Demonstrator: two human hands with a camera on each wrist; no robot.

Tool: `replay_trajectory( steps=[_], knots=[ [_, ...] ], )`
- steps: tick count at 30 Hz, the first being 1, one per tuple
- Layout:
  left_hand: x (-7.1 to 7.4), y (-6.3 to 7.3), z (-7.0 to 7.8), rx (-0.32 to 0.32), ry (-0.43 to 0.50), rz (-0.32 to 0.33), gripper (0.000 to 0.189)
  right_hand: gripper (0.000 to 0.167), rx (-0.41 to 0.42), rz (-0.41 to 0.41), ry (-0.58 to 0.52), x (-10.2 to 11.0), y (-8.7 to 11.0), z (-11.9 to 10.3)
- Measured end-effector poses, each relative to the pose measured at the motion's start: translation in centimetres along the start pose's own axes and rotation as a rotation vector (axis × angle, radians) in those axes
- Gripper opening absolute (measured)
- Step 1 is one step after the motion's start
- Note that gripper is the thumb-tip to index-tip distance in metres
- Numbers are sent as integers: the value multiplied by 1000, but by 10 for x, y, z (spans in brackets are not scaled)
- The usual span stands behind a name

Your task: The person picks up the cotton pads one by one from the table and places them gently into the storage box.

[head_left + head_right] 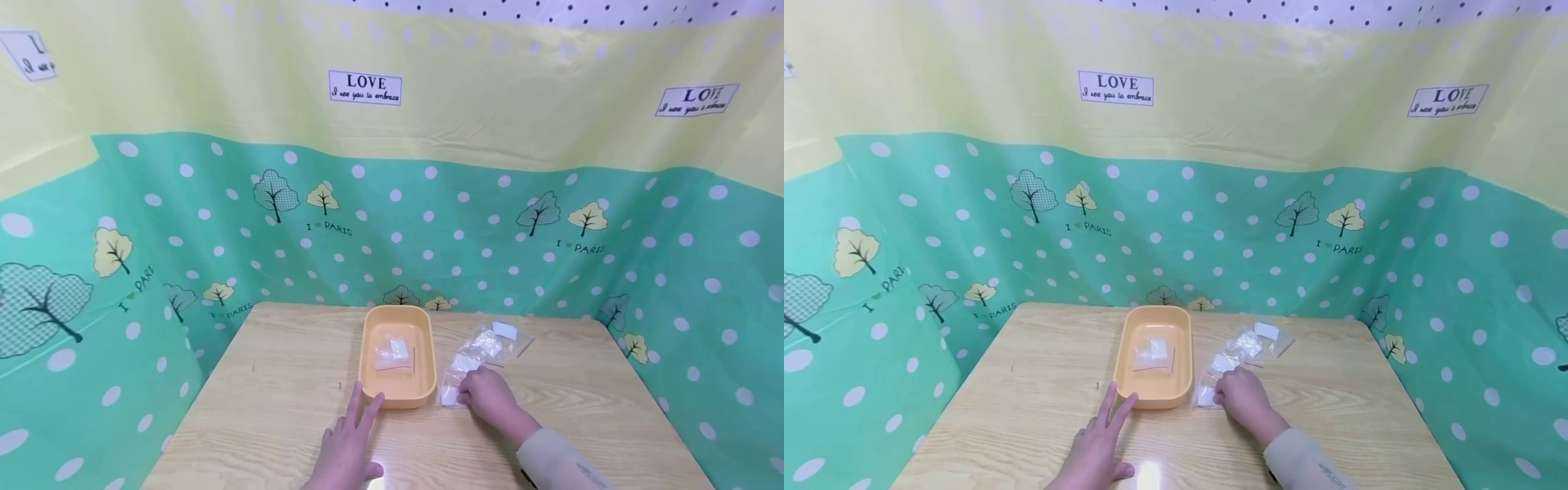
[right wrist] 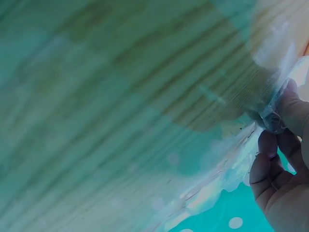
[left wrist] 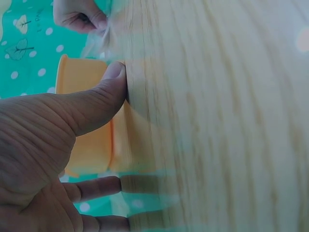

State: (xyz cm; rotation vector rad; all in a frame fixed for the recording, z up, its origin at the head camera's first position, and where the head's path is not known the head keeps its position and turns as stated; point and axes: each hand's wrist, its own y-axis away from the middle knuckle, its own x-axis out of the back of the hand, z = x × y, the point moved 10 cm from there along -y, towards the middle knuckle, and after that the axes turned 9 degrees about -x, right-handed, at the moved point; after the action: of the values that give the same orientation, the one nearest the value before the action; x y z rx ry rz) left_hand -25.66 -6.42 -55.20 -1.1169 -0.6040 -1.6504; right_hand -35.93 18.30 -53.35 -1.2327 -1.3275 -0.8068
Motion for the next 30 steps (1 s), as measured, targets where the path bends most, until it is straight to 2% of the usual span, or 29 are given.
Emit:
replay_trajectory(
  steps=[7,10,16,19,22,26,30],
  knots=[
    [6,2,2,-32,-38,19,129,9,-59,-63,-26,-4,-4,1],
    [5,3,3,-30,-31,7,129,9,-58,-73,-42,-4,-1,1],
    [-3,2,5,-24,-18,-16,130,8,-56,-64,-39,1,7,7],
    [-4,-1,10,-43,-10,-12,129,9,-82,-62,-23,4,8,13],
    [-3,-1,13,-44,5,-16,129,11,-72,-50,-6,5,8,13],
    [0,0,11,-33,-10,-8,130,11,-36,-42,-17,4,4,7],
    [4,-1,5,-22,-8,-6,129,8,-61,-63,-59,0,-3,5]
  ],
)
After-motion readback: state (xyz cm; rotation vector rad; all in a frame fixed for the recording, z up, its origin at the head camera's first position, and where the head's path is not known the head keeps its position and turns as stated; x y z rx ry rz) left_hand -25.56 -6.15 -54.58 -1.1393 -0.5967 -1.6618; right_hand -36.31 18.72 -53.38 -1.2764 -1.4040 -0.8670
